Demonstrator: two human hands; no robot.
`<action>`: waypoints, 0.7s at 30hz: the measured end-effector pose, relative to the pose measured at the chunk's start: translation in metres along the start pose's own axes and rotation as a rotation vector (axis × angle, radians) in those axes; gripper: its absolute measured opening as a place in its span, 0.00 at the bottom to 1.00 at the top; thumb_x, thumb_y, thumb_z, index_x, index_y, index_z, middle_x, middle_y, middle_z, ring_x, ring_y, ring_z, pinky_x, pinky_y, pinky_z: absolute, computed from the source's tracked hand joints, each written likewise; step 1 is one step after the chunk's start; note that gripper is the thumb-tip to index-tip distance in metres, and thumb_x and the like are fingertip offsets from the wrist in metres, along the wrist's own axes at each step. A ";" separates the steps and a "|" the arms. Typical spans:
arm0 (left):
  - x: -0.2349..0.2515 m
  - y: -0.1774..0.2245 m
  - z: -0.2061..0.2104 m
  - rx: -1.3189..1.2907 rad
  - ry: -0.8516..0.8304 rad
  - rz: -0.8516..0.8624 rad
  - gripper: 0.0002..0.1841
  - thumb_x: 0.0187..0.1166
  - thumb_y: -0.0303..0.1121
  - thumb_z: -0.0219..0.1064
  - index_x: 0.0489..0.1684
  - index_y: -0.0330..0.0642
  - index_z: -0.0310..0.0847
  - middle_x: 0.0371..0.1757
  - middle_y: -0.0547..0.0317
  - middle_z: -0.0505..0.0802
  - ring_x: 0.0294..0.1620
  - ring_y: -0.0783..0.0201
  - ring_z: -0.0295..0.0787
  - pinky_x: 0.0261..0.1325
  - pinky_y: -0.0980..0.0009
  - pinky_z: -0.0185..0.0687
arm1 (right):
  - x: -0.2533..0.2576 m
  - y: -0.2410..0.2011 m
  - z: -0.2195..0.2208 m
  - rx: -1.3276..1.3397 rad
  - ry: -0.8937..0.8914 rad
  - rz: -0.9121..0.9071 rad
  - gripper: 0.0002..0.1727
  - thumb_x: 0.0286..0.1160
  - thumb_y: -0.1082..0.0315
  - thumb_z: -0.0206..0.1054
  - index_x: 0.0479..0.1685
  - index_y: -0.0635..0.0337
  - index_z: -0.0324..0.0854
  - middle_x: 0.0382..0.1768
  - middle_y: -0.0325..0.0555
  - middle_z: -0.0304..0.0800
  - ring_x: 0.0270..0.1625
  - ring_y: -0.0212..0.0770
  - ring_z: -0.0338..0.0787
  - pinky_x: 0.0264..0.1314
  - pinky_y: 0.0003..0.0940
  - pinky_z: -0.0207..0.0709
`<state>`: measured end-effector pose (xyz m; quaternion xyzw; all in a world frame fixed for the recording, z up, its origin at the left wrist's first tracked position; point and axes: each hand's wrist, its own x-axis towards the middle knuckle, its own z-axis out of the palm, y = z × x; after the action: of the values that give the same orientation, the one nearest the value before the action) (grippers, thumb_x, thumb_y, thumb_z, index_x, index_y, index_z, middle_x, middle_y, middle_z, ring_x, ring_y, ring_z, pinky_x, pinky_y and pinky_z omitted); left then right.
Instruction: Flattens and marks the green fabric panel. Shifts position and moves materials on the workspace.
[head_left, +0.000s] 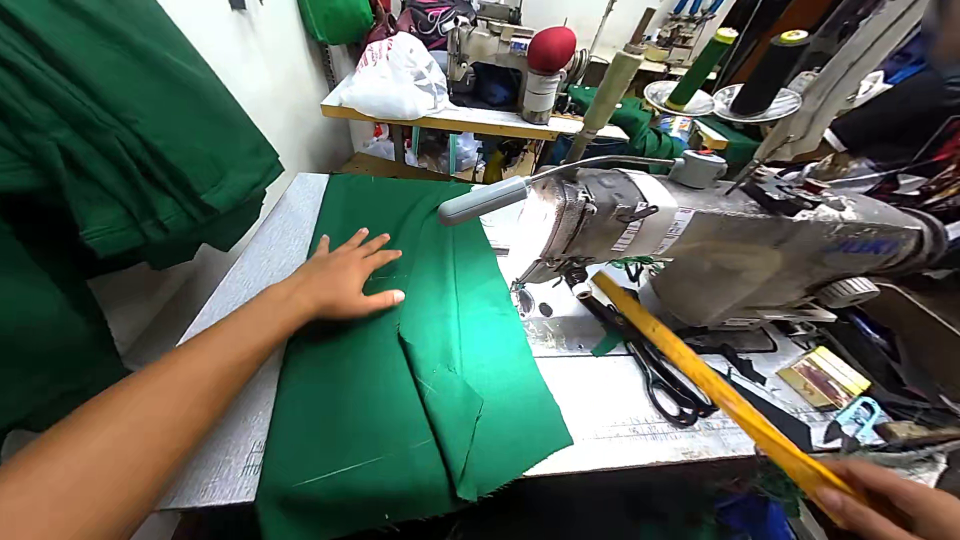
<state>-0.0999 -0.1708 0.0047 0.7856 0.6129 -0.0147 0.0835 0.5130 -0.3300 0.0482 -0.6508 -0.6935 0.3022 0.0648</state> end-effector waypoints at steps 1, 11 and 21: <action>0.016 -0.005 0.000 -0.006 0.012 0.008 0.43 0.78 0.71 0.53 0.92 0.61 0.60 0.94 0.57 0.60 0.95 0.41 0.45 0.84 0.21 0.39 | 0.017 -0.006 0.001 -0.044 0.040 0.048 0.22 0.84 0.61 0.62 0.63 0.74 0.80 0.42 0.70 0.87 0.40 0.62 0.87 0.47 0.66 0.78; 0.049 -0.064 0.028 -0.070 0.068 -0.202 0.42 0.75 0.77 0.44 0.93 0.75 0.55 0.96 0.57 0.57 0.95 0.36 0.41 0.77 0.13 0.31 | 0.083 -0.170 0.065 -0.418 0.202 -0.317 0.26 0.81 0.59 0.66 0.72 0.68 0.81 0.60 0.72 0.89 0.62 0.73 0.89 0.60 0.72 0.79; -0.165 0.010 0.051 -0.044 0.162 -0.858 0.55 0.79 0.74 0.39 0.91 0.30 0.52 0.84 0.13 0.62 0.80 0.09 0.58 0.71 0.10 0.43 | 0.088 -0.271 0.213 -0.401 0.069 -0.851 0.28 0.84 0.42 0.56 0.71 0.47 0.85 0.68 0.50 0.89 0.61 0.54 0.90 0.61 0.54 0.79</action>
<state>-0.1276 -0.3392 -0.0238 0.4565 0.8885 0.0266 0.0381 0.1632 -0.3101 -0.0145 -0.3179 -0.9408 0.0872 0.0788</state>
